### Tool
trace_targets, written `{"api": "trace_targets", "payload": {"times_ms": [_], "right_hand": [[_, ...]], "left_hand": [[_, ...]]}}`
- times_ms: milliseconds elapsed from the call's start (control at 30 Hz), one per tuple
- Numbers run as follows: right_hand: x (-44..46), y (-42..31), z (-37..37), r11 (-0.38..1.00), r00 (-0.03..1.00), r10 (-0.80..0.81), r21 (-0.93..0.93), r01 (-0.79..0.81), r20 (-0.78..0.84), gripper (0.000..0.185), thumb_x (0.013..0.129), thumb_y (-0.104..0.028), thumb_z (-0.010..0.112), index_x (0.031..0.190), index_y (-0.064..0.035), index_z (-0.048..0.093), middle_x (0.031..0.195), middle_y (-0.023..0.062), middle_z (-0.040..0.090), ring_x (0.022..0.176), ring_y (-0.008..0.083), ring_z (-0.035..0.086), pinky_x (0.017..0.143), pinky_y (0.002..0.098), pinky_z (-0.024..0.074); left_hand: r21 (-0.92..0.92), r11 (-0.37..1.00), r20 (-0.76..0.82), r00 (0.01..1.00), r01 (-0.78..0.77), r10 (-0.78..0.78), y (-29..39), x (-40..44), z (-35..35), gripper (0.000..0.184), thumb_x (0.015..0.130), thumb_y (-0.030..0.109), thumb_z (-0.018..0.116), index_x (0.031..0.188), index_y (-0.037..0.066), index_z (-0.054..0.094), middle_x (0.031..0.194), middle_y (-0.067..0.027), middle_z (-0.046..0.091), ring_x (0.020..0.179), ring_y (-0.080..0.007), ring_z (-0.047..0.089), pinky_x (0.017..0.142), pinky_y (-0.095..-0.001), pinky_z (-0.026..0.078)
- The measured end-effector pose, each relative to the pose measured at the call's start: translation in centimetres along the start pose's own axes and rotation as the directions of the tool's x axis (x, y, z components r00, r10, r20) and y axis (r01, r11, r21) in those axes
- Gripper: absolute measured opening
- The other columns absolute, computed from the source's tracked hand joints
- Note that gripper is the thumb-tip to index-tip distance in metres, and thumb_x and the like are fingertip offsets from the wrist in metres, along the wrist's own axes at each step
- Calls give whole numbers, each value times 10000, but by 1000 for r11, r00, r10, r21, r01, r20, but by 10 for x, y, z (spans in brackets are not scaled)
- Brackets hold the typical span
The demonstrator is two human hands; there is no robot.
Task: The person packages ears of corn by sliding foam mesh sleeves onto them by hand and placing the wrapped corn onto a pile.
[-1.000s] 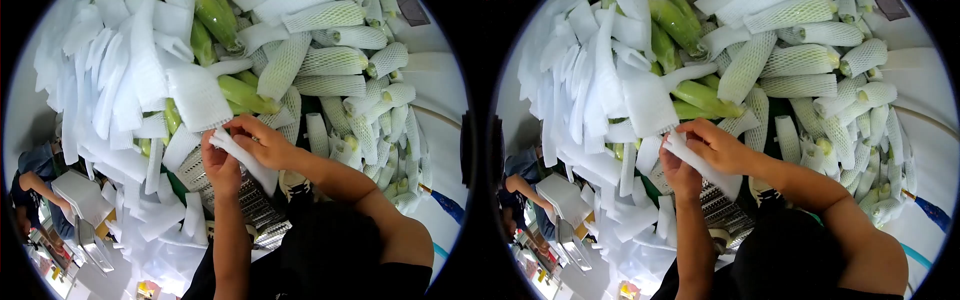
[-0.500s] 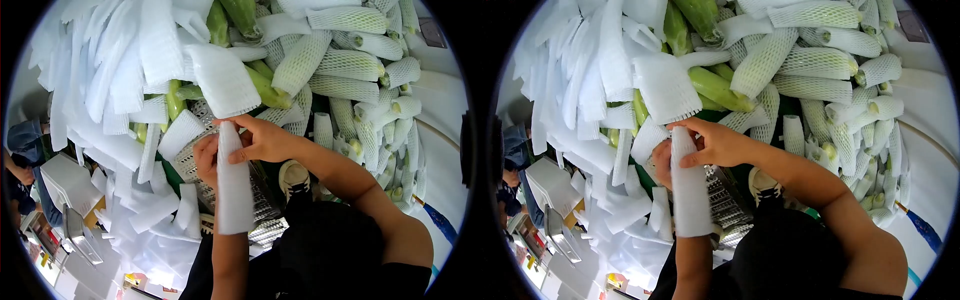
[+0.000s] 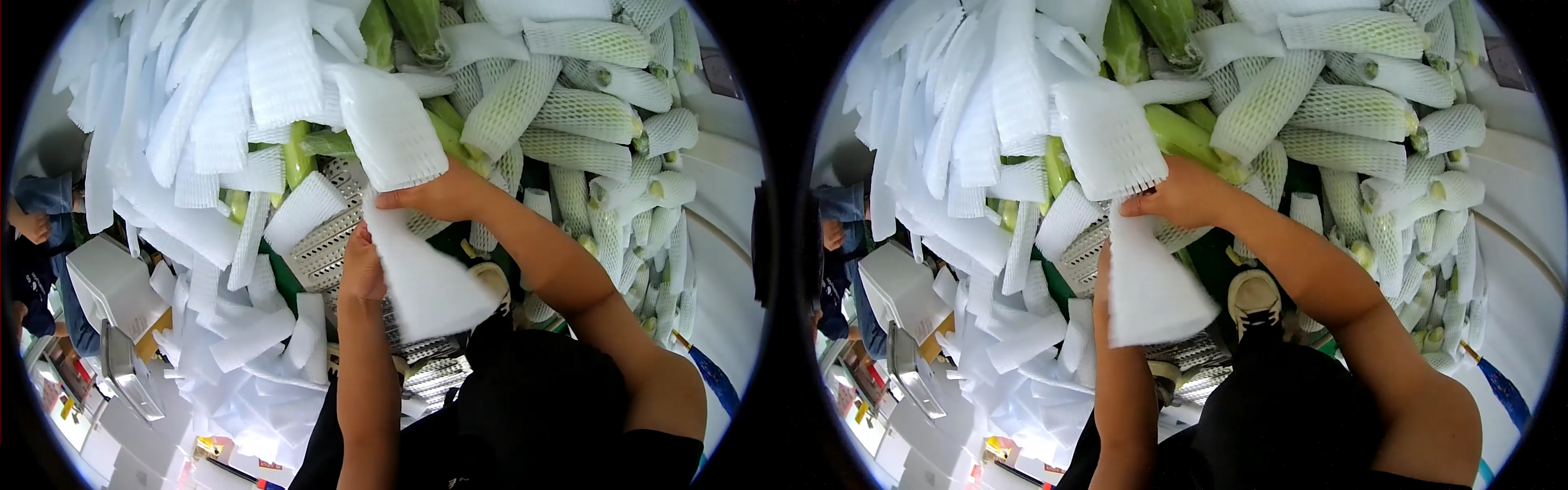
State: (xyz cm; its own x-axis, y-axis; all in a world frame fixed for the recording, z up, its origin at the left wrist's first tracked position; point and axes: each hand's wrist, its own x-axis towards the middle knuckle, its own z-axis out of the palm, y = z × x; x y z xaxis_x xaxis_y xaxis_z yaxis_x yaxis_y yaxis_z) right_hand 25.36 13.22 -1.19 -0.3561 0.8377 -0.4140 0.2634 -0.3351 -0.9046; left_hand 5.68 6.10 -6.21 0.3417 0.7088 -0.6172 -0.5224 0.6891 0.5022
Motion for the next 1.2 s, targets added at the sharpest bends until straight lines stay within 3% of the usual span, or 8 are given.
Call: {"api": "trace_targets", "payload": {"times_ms": [33, 67, 133, 233, 500, 700, 800, 1200], "right_hand": [[3, 1, -1, 999, 999, 38, 34, -39, 34, 536, 853, -311, 736, 1299, -75, 557, 1262, 142, 604, 1056, 277, 615, 913, 363, 481], [7, 3, 0, 980, 999, 40, 196, -44, 26, 542, 872, -312, 718, 1320, -67, 537, 1266, 123, 605, 1058, 258, 616, 910, 361, 483], [17, 9, 7, 861, 999, 50, 506, -50, 15, 555, 910, -315, 683, 1362, -52, 497, 1275, 84, 607, 1064, 222, 618, 905, 356, 487], [55, 20, 11, 680, 999, -46, 733, 20, 15, 486, 927, -305, 651, 1307, -41, 502, 1216, 81, 610, 1019, 221, 617, 870, 364, 490], [103, -8, 27, 970, 911, -76, 180, 161, -406, 245, 952, -264, 575, 1047, -38, 574, 964, 130, 633, 852, 272, 621, 764, 389, 491], [24, -40, 61, 825, 800, -496, -470, 312, -339, 189, 988, -213, 521, 947, -30, 543, 825, 145, 624, 788, 291, 618, 725, 417, 473], [-17, -46, 58, 979, 925, -195, -113, 167, -325, 210, 969, -200, 538, 1096, -33, 528, 910, 185, 638, 849, 363, 622, 760, 432, 481], [-16, 24, 44, 931, 828, -209, 154, 332, -521, 228, 1007, -230, 510, 1137, -43, 500, 975, 191, 629, 938, 346, 625, 790, 400, 485]], "left_hand": [[-87, 995, 61, 997, -39, 45, -2, 1, 2, 328, 861, 80, 693, 1178, 47, 615, 1067, -64, 683, 813, -137, 667, 722, -277, 558], [497, 854, -73, 973, -154, 218, -4, 5, 1, 296, 866, 82, 684, 1154, 41, 628, 1062, -66, 686, 844, -147, 667, 754, -289, 553], [674, 674, -64, 886, -302, 460, -4, 15, 3, 291, 897, 107, 634, 1176, 29, 606, 1128, -91, 652, 973, -193, 623, 855, -332, 513], [-453, 711, -118, 827, -537, 550, 9, 37, 21, 378, 977, 175, 508, 1317, 9, 502, 1341, -161, 541, 1268, -299, 488, 1061, -428, 405], [-384, 814, -302, 893, -435, 334, 46, 90, 36, 409, 1034, 236, 355, 1361, 10, 451, 1400, -145, 498, 1273, -293, 493, 1081, -450, 415], [-99, 860, -405, 810, -501, 425, 32, -5, 99, 505, 1028, 318, 385, 1441, 28, 380, 1423, -119, 474, 1316, -275, 454, 1100, -423, 389], [-210, 865, -356, 859, -456, 367, 7, -35, 89, 509, 1026, 367, 400, 1424, 50, 410, 1442, -122, 460, 1328, -271, 438, 1113, -425, 365], [-330, 905, -135, 963, -267, 235, -19, 47, -10, 395, 980, 304, 490, 1261, 30, 531, 1273, -128, 575, 1155, -265, 555, 965, -452, 483]]}}
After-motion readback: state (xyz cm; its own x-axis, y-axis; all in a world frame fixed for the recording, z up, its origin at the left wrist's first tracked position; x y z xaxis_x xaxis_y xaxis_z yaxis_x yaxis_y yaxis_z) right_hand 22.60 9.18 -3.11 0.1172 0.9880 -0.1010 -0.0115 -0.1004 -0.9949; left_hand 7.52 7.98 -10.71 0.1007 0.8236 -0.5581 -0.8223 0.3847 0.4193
